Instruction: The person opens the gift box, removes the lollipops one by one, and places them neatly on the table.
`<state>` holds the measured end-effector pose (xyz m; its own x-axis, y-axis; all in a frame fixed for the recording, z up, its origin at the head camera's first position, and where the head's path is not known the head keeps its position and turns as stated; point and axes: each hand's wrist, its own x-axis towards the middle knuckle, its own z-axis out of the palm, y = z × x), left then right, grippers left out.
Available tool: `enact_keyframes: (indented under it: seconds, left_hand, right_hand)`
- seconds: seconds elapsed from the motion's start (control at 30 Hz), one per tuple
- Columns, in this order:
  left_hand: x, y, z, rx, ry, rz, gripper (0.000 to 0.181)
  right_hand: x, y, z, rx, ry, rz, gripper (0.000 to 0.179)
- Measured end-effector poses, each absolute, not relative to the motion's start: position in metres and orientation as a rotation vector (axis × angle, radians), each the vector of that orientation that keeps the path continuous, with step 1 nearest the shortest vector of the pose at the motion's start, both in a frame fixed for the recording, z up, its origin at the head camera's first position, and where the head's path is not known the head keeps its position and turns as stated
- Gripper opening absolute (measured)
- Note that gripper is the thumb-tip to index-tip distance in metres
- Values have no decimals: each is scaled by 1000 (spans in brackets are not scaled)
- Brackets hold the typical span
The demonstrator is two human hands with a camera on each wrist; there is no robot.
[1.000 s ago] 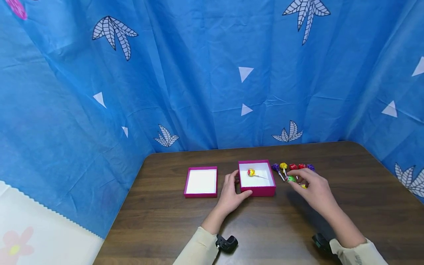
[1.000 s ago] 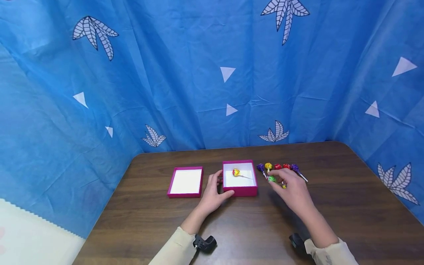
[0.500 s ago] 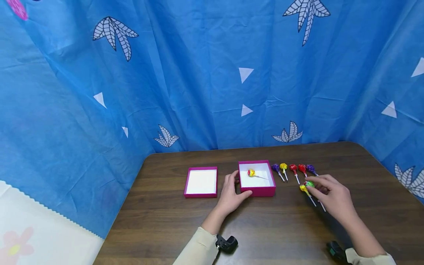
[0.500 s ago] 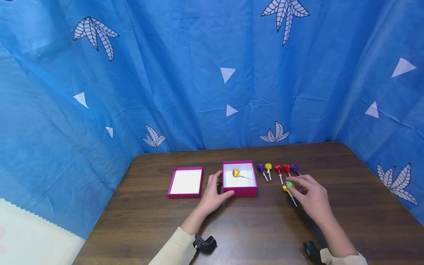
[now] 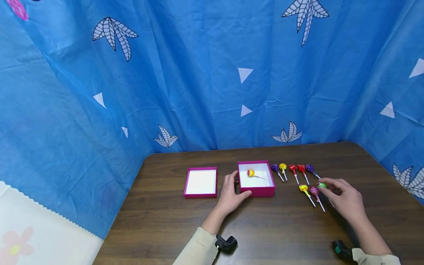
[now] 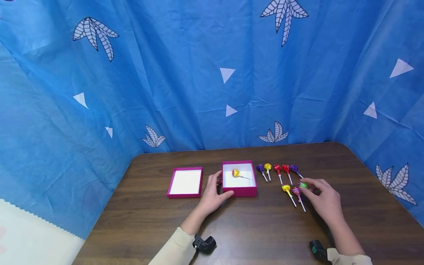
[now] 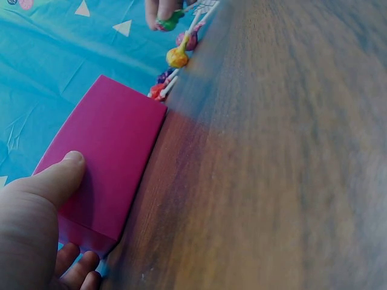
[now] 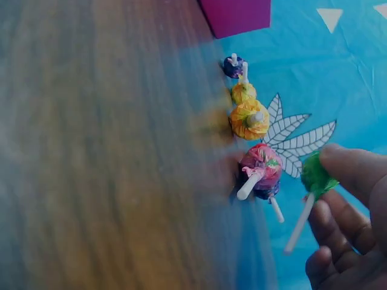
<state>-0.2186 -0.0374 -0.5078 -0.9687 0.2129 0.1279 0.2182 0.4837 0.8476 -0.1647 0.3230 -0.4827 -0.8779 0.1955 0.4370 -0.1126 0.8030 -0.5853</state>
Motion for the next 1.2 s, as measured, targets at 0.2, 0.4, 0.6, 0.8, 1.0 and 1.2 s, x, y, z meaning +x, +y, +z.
enact_keyframes:
  seconds: [0.2,0.4,0.6,0.8,1.0,1.2]
  left_hand:
    - [-218,-37,-508,-390,-2706,-1536,87]
    - [-218,-37,-508,-376,-2711,-1539,87]
    - [-219,-37,-508,-374,-2721,-1525,88]
    - [-219,-37,-510,-366,-2728,-1532,87]
    - [-219,-37,-510,-367,-2726,-1545,87]
    - [-218,-36,-509,-383,-2703,-1551,87]
  right_hand:
    - [-166,332,-492,-131,-2539,886,23]
    - [-165,337,-496,-184,-2578,938,29]
    - [-167,340,-502,-196,-2585,932,31]
    - [-167,342,-507,-187,-2605,860,30]
    - [-168,343,-508,-199,-2607,848,31]
    - [-169,344,-508,-196,-2600,853,33]
